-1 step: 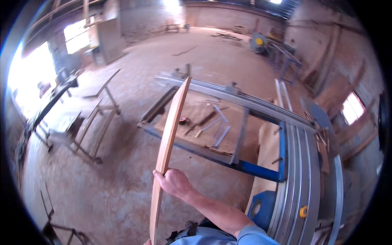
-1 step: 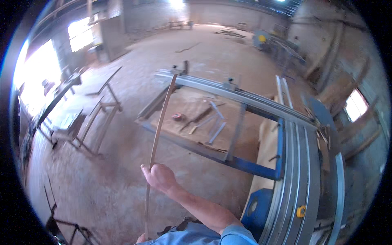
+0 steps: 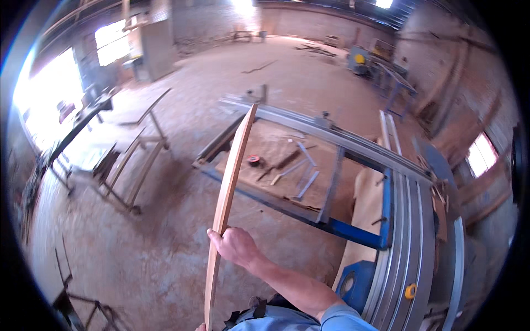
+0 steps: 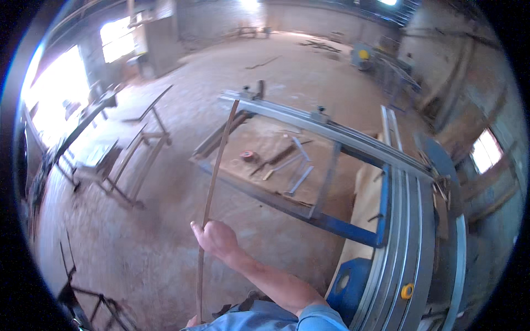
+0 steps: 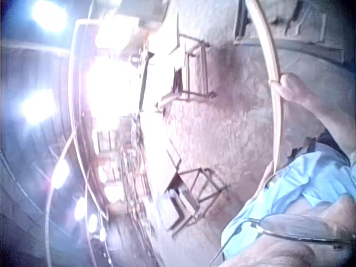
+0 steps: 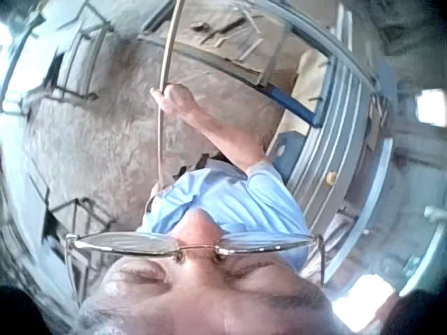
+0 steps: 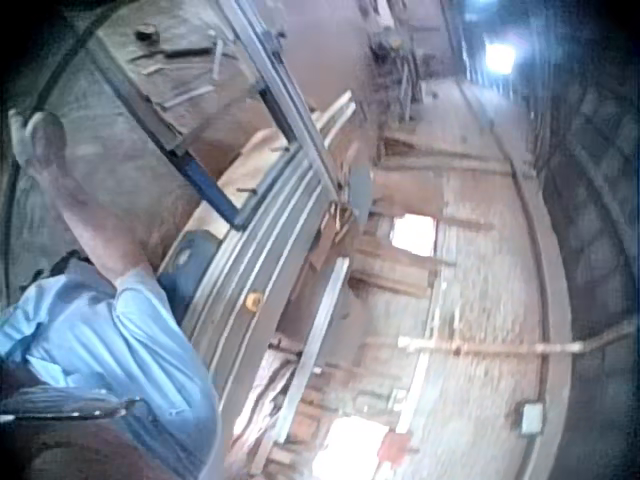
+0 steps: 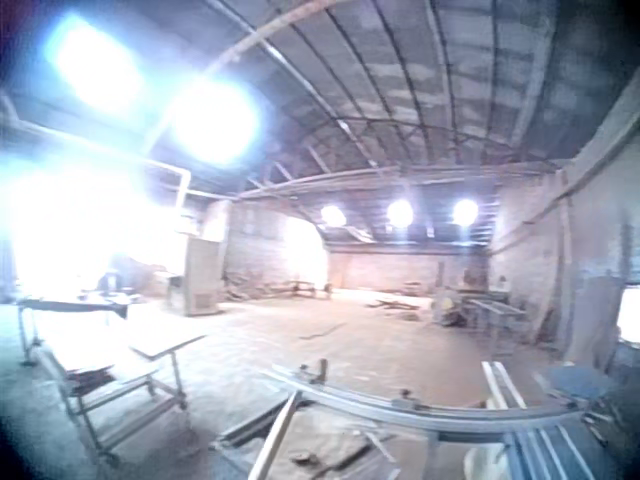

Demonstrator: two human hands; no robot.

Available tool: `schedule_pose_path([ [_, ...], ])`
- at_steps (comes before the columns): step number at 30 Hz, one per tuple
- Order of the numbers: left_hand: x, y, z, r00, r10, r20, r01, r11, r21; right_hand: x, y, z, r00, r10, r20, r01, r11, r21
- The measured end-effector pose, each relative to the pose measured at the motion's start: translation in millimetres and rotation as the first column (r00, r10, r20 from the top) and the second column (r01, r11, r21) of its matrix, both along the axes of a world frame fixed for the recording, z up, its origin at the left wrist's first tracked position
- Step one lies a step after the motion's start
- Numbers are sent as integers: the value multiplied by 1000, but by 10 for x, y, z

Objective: The person measures wooden planks with a tape measure and cuts them using a table saw. They handle the wood pieces by hand, moving them between the saw and a nearby workbench, and stack the cut pieces on the floor.

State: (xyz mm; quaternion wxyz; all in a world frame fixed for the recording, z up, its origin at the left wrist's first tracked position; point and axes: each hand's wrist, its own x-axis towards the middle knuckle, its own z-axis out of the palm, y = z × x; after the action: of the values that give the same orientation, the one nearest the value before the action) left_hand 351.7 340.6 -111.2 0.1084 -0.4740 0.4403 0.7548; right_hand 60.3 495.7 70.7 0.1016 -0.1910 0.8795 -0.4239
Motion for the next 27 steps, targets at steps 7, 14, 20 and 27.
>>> schedule_pose_path([
  [7,754,283,-260,989,59,137,-50,997,-67,205,-870,-178,960,275,57,-280,953,113],
  [14,1241,729,-328,933,171,317,-121,978,-170,347,-1432,-155,829,517,214,-546,831,108],
  [20,1476,1277,-296,850,231,473,-145,967,-211,406,-1771,-347,722,653,227,-685,721,105],
  [27,1632,1572,-445,781,291,553,-215,956,-199,755,-2220,-567,577,762,292,-815,561,146],
])
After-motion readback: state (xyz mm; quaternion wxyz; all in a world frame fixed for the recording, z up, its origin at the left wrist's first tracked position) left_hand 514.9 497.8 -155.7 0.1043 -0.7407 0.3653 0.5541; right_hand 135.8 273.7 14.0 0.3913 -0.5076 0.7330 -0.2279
